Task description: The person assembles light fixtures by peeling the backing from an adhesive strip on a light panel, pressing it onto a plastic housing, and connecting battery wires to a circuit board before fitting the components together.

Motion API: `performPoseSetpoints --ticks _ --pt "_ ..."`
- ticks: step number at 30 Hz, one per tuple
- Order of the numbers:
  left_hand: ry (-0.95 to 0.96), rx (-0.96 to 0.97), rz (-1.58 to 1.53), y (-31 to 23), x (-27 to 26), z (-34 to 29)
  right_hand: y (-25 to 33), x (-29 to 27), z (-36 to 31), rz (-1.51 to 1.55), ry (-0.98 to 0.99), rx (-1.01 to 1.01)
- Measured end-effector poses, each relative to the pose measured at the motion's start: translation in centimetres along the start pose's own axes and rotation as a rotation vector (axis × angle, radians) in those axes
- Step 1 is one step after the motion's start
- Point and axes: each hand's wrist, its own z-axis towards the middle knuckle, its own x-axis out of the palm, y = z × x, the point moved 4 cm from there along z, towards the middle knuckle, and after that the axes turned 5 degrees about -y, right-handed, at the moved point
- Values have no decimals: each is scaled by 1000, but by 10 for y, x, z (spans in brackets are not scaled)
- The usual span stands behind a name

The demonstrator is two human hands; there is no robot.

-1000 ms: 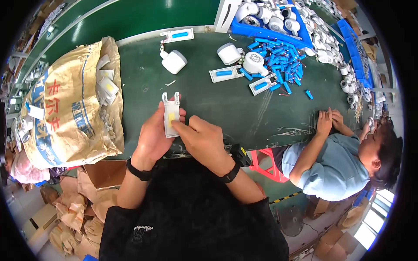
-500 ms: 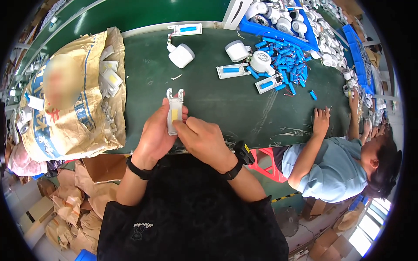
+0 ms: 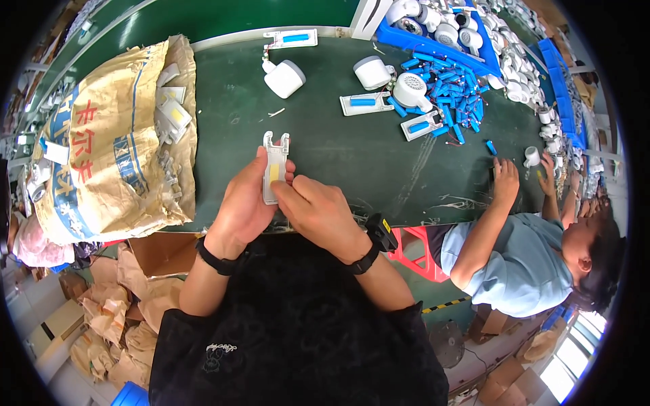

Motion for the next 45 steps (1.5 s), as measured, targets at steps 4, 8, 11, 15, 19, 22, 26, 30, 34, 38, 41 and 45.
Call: performPoseSetpoints --ticks 4,8,11,15,19,22,26,30,34,38,41,45 --pt "59 3 113 0 4 2 -9 1 -1 50 -55 54" --pt "52 17 152 14 22 5 -34 -31 -2 -86 -194 205" --pt "63 72 368 34 43 15 -66 -83 -31 -22 -461 521" --pt "132 299 835 98 95 77 -75 -140 -77 376 -767 721" --pt "169 489 963 159 179 122 -68 -156 -112 284 -829 739" --pt "215 493 1020 170 201 136 -59 -155 -124 351 -848 736" --pt "56 812 1074 127 169 99 -66 -134 -124 988 -835 760" --pt "-26 1067 1229 15 69 45 -62 -72 -97 1554 -525 872" --pt "-630 1239 1609 -129 -47 19 -40 -16 -50 1671 -240 982" --pt "-930 1025 2031 -192 -106 50 -19 13 -15 1569 -82 1056" --pt "-523 889 2097 -219 -123 66 -6 12 -1 1476 -35 1017" --pt "-239 849 2224 -227 -82 46 -25 2 -22 1265 9 1000"
